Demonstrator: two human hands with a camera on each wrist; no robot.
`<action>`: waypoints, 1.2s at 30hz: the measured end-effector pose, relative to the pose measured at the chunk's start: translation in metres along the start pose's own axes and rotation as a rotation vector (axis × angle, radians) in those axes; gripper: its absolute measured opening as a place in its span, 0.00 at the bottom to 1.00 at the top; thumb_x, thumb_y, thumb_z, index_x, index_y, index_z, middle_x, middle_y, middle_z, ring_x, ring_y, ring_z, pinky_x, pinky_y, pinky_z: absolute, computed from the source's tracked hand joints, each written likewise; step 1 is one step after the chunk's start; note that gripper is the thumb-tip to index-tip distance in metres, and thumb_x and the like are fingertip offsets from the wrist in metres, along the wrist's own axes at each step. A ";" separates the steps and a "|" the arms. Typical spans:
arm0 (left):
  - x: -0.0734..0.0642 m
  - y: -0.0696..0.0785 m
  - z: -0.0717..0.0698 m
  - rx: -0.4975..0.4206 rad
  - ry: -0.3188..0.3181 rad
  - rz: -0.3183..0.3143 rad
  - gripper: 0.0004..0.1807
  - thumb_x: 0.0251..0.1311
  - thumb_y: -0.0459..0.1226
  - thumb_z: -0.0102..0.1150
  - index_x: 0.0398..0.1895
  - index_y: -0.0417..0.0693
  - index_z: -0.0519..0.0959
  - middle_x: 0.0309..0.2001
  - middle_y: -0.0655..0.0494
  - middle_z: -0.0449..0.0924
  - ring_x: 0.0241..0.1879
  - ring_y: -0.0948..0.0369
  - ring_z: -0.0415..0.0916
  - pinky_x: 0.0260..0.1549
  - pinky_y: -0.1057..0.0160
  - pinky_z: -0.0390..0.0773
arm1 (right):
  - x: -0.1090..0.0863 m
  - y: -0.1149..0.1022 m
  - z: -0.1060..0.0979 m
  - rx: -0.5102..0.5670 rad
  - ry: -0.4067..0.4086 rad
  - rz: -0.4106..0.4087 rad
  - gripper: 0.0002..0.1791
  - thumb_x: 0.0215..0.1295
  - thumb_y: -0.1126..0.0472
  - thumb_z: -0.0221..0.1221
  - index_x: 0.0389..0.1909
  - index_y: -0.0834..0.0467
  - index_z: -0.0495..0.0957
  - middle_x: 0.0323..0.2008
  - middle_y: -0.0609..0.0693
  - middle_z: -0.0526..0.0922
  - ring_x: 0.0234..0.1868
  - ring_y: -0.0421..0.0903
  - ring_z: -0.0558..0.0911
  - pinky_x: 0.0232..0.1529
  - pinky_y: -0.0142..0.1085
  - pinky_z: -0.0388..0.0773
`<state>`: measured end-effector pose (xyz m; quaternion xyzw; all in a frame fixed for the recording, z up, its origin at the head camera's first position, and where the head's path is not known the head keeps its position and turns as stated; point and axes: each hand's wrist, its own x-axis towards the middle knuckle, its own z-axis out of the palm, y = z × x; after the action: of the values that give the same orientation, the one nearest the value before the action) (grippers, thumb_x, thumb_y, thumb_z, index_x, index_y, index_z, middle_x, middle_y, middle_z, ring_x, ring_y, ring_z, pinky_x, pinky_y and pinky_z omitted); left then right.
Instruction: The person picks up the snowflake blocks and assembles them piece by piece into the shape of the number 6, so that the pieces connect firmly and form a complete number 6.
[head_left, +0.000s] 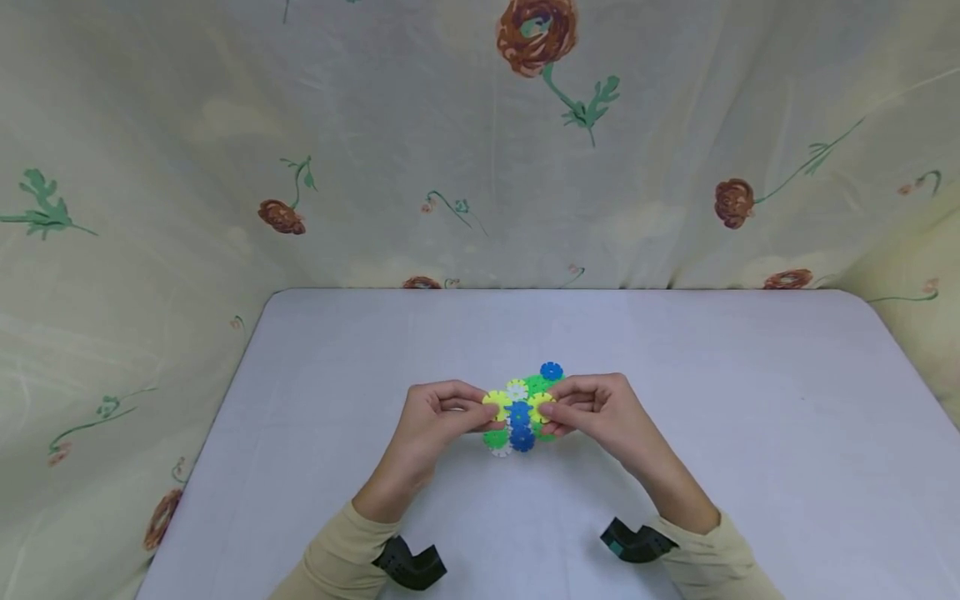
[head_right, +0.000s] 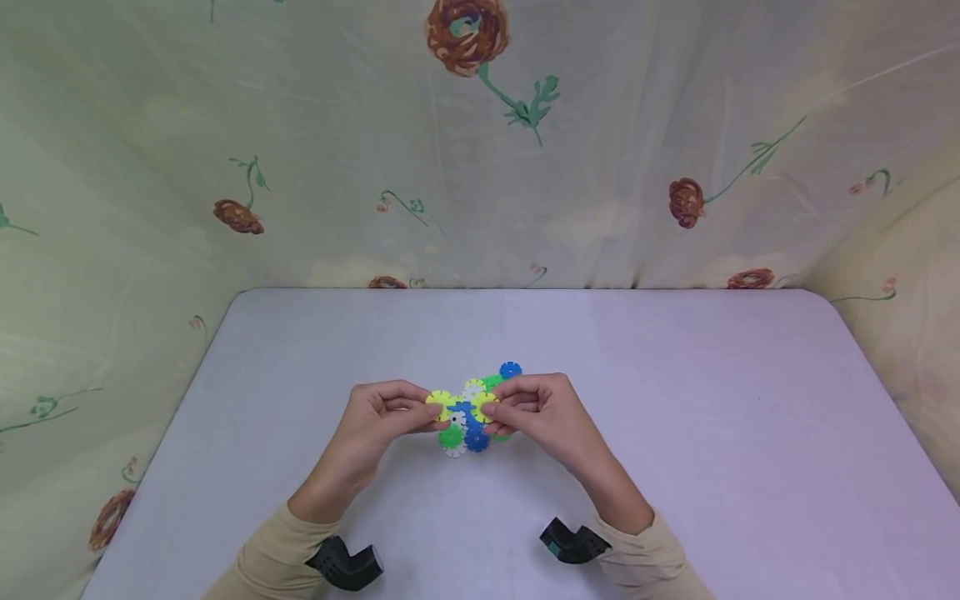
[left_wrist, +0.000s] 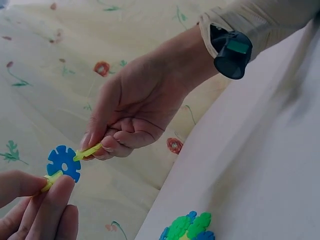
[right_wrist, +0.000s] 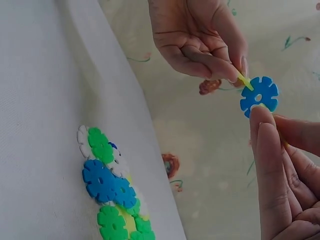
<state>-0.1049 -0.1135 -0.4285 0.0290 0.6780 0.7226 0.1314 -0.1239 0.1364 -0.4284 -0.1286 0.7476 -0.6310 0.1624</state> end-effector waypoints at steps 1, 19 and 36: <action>0.000 0.000 0.001 0.000 -0.006 0.002 0.12 0.63 0.31 0.69 0.45 0.29 0.83 0.37 0.42 0.90 0.34 0.58 0.91 0.52 0.53 0.87 | 0.000 0.000 0.000 -0.003 -0.002 -0.006 0.12 0.69 0.65 0.66 0.43 0.73 0.83 0.32 0.65 0.90 0.30 0.44 0.91 0.37 0.35 0.89; 0.002 -0.003 -0.001 -0.007 0.002 -0.002 0.11 0.64 0.30 0.67 0.45 0.28 0.83 0.34 0.50 0.90 0.33 0.58 0.91 0.49 0.56 0.88 | 0.003 0.006 0.006 -0.023 -0.038 -0.006 0.11 0.69 0.66 0.66 0.42 0.73 0.83 0.31 0.65 0.90 0.30 0.49 0.91 0.35 0.38 0.89; 0.006 -0.013 0.004 0.115 -0.111 -0.053 0.14 0.62 0.36 0.72 0.46 0.35 0.85 0.40 0.47 0.91 0.38 0.64 0.90 0.44 0.66 0.86 | 0.007 0.017 0.016 0.117 -0.097 0.048 0.15 0.69 0.62 0.66 0.45 0.74 0.83 0.29 0.48 0.91 0.32 0.40 0.90 0.35 0.38 0.90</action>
<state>-0.1082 -0.1079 -0.4420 0.0587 0.7107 0.6759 0.1857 -0.1238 0.1219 -0.4484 -0.1313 0.7035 -0.6626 0.2208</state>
